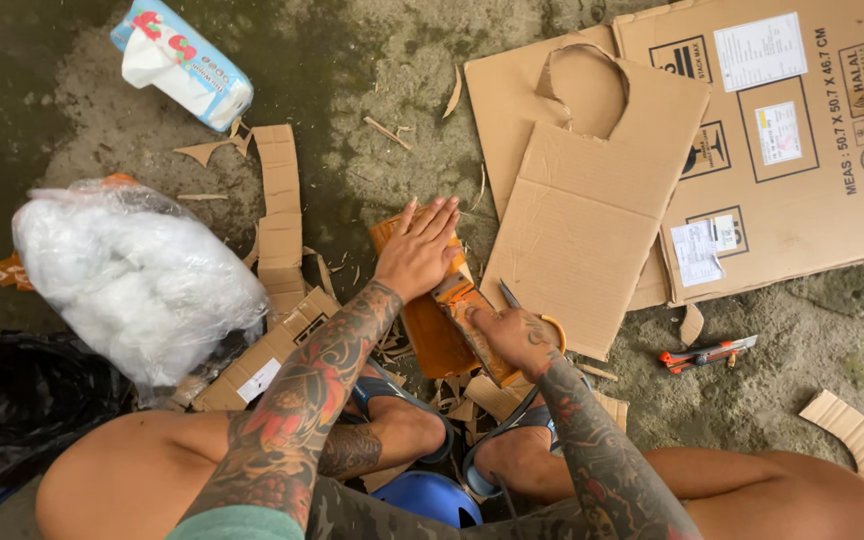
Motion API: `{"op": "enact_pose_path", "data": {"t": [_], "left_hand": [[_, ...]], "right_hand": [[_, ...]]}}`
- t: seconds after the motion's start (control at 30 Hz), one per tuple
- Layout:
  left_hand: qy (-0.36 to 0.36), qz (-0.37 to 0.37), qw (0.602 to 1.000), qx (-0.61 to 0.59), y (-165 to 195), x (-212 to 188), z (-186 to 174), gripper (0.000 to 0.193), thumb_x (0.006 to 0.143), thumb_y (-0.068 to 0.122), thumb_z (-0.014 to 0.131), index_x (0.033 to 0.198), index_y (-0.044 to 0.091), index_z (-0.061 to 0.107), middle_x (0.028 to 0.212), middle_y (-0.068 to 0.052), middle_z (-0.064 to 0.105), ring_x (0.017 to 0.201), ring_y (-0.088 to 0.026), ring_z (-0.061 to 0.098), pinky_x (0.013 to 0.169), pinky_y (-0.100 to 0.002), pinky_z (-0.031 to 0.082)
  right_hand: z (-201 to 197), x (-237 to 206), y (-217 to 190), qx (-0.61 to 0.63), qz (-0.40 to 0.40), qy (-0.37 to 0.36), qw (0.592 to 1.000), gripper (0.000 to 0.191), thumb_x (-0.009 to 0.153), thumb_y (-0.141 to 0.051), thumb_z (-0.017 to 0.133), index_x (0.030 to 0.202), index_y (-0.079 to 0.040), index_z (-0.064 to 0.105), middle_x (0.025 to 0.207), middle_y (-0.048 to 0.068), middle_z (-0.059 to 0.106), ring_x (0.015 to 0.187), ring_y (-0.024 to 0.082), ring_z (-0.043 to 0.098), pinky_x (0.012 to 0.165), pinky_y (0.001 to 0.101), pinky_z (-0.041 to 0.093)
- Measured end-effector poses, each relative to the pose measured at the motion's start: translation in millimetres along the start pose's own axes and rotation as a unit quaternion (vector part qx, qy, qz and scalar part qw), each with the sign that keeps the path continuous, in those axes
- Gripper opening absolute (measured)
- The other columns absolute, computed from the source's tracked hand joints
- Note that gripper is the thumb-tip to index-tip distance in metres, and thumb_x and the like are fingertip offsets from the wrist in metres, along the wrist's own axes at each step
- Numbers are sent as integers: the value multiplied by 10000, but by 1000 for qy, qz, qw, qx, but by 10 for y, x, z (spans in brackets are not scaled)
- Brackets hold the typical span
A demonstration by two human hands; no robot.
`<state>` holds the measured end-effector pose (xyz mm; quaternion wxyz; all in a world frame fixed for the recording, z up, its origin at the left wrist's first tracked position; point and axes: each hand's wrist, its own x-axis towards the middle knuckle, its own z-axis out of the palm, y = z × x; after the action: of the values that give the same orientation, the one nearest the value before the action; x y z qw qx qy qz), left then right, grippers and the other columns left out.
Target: The person sits on the floor and uses a handheld tape dispenser to wrap orange packing tape around a rectangular package. They repeatedly rotate the package and apply multiple layers of tape to secure it.
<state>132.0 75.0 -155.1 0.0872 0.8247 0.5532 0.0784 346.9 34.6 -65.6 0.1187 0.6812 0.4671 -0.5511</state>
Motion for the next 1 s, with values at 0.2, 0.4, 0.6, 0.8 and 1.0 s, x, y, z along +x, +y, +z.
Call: {"op": "enact_pose_path", "data": {"t": [0.2, 0.4, 0.6, 0.8, 1.0], "left_hand": [[-11, -20, 1000, -13, 37, 35, 50, 734, 1033, 542, 454, 1565, 38, 408, 1678, -77, 299, 1549, -244, 249, 1268, -535, 108], [-59, -30, 997, 28, 108, 72, -5, 802, 1027, 651, 349, 1601, 91, 325, 1703, -49, 207, 1566, -231, 169, 1272, -532, 57], [-115, -38, 992, 24, 149, 161, -18, 915, 976, 737, 312, 1629, 100, 243, 1717, -35, 135, 1571, -228, 121, 1267, -521, 20], [-133, -41, 990, 37, 162, 178, 110, 919, 955, 748, 312, 1630, 134, 206, 1714, -21, 87, 1570, -217, 95, 1259, -508, 0], [-115, -37, 992, 30, 95, 147, 76, 916, 977, 745, 338, 1638, 127, 194, 1723, -31, 89, 1579, -222, 98, 1272, -508, 3]], "right_hand": [[99, -65, 286, -43, -127, 35, 990, 726, 880, -643, 513, 941, 34, 768, 757, 227, 707, 735, 319, 708, 708, 420, 528], [187, -308, 638, 26, 54, 11, 998, 751, 881, -615, 580, 886, 115, 754, 769, 248, 716, 720, 307, 677, 659, 445, 520], [296, -662, 990, 103, 92, 12, 990, 681, 884, -528, 598, 1007, 129, 725, 877, 219, 769, 757, 245, 729, 670, 393, 563], [311, -700, 1225, 108, 128, 4, 986, 664, 898, -516, 609, 1029, 121, 742, 900, 197, 758, 778, 232, 709, 711, 374, 553], [369, -512, 1233, 144, 38, 19, 989, 601, 923, -468, 666, 1089, 109, 687, 1024, 123, 683, 872, 168, 677, 763, 333, 552]]}}
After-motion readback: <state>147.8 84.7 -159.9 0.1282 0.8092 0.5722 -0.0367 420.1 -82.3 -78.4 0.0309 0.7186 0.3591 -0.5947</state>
